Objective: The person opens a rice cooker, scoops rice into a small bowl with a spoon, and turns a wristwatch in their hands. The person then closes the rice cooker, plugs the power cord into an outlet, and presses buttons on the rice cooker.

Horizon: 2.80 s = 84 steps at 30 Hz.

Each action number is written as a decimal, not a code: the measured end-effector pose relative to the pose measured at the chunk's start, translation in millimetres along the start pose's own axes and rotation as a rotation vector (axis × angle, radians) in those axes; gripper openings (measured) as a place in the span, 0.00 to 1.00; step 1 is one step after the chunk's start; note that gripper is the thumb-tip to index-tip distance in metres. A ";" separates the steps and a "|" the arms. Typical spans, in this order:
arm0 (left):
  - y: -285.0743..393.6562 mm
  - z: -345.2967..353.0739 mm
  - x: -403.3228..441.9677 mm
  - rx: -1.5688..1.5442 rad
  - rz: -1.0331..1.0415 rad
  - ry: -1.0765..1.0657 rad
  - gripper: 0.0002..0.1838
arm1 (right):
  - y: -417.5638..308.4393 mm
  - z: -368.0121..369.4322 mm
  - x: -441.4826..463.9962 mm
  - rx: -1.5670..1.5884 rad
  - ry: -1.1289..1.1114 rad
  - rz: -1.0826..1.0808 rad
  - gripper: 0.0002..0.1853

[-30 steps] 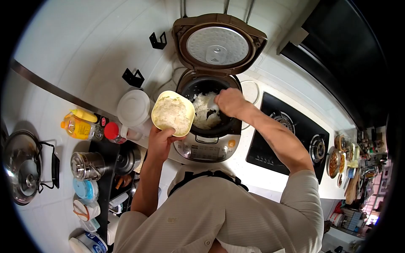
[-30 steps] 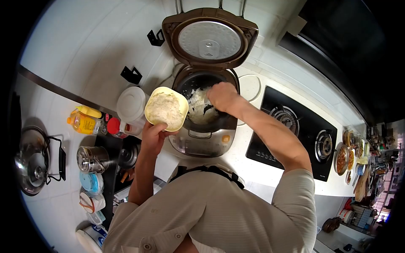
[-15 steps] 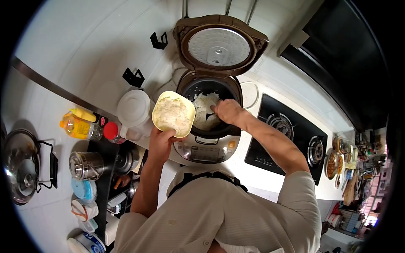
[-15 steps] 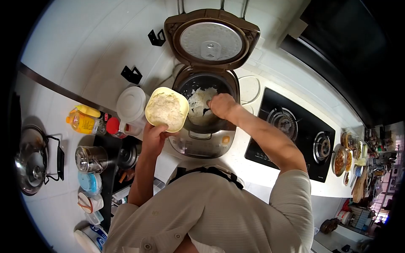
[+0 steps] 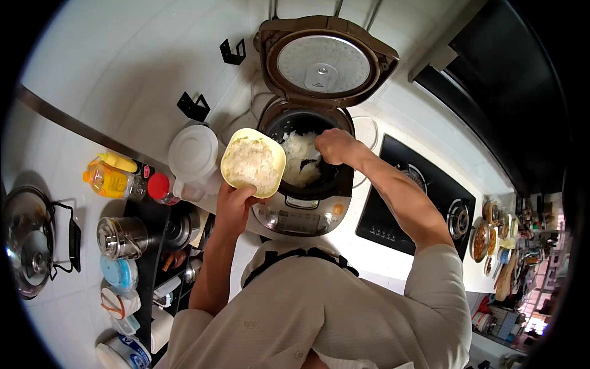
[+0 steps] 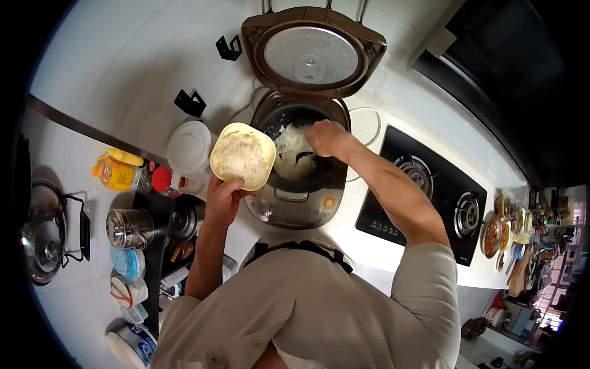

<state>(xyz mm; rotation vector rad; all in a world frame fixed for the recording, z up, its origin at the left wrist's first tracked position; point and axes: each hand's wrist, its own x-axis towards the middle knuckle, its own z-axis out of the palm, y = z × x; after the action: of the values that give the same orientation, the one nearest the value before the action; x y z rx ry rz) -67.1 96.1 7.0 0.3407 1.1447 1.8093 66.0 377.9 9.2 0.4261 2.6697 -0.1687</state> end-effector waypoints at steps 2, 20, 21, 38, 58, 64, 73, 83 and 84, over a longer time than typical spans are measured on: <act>-2.0 -2.3 1.4 0.006 -0.012 0.004 0.27 | -8.8 3.6 7.7 0.017 -0.021 -0.001 0.08; -7.2 -2.9 0.5 0.034 -0.008 0.051 0.27 | 9.0 -22.1 -21.5 -0.111 0.129 0.076 0.10; -7.7 -3.3 1.3 0.033 -0.015 0.044 0.27 | 3.9 -20.9 -21.6 -0.110 0.127 0.073 0.10; -12.2 -2.7 -0.7 0.039 0.043 0.010 0.25 | 41.3 36.1 21.5 0.096 0.244 0.197 0.12; -11.2 -7.8 0.8 0.044 0.009 0.003 0.28 | -1.3 39.1 16.6 0.277 0.339 0.231 0.12; -10.4 -8.9 0.3 0.052 -0.020 -0.004 0.28 | -21.0 -3.4 -32.5 0.146 0.355 0.076 0.08; -11.2 -2.6 -0.9 0.055 0.026 0.051 0.27 | -49.6 40.1 12.5 0.058 0.278 0.016 0.07; -12.2 -3.2 -2.3 0.079 0.005 0.050 0.27 | -11.3 -16.9 -30.6 -0.050 0.322 0.209 0.10; -10.0 -2.0 -1.1 0.090 0.006 0.053 0.28 | -9.3 -6.8 -22.1 -0.092 0.312 0.215 0.11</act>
<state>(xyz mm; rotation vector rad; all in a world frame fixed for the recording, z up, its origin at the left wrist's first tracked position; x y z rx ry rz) -62.2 95.4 -2.0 0.3508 1.2657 1.7849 79.3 364.4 25.3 0.7600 2.8924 0.0928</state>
